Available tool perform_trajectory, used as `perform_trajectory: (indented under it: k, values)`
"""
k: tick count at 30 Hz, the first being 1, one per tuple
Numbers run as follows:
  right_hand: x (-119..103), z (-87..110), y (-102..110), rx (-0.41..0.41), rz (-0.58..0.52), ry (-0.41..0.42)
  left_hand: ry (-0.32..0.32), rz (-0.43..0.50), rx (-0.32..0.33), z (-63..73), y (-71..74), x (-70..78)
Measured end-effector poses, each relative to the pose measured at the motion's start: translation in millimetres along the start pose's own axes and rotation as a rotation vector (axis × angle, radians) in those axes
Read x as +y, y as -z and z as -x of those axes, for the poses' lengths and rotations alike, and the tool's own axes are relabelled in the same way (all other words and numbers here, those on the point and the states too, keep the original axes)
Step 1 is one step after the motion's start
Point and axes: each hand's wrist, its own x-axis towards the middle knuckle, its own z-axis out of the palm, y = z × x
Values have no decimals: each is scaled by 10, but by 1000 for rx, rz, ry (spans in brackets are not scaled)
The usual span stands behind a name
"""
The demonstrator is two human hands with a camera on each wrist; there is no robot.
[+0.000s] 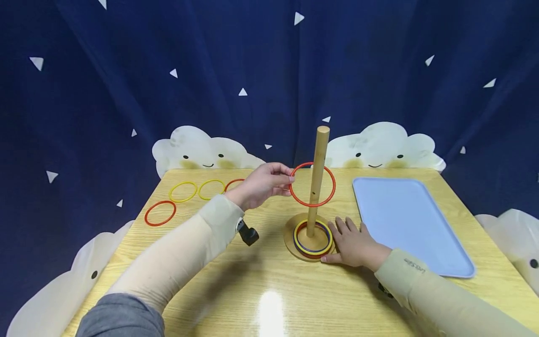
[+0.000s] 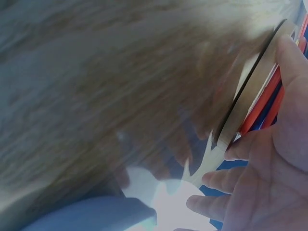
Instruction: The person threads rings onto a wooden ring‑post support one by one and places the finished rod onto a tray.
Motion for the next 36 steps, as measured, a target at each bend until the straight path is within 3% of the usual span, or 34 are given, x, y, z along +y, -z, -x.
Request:
perform_trajectory:
  k: [9, 24, 29, 36]
  values:
    - [-20, -3, 44, -10, -15, -1, 78, -5, -18, -40, 46, -480]
    - [-1, 0, 31, -26, -22, -10, 226, -16, -58, -55, -22, -1095]
    - [6, 15, 36, -29, -27, -25, 233, -7, -60, -70, -40, -1207]
    - [5, -12, 19, -29, -28, -15, 256, -9, -1, -56, -27, -1260]
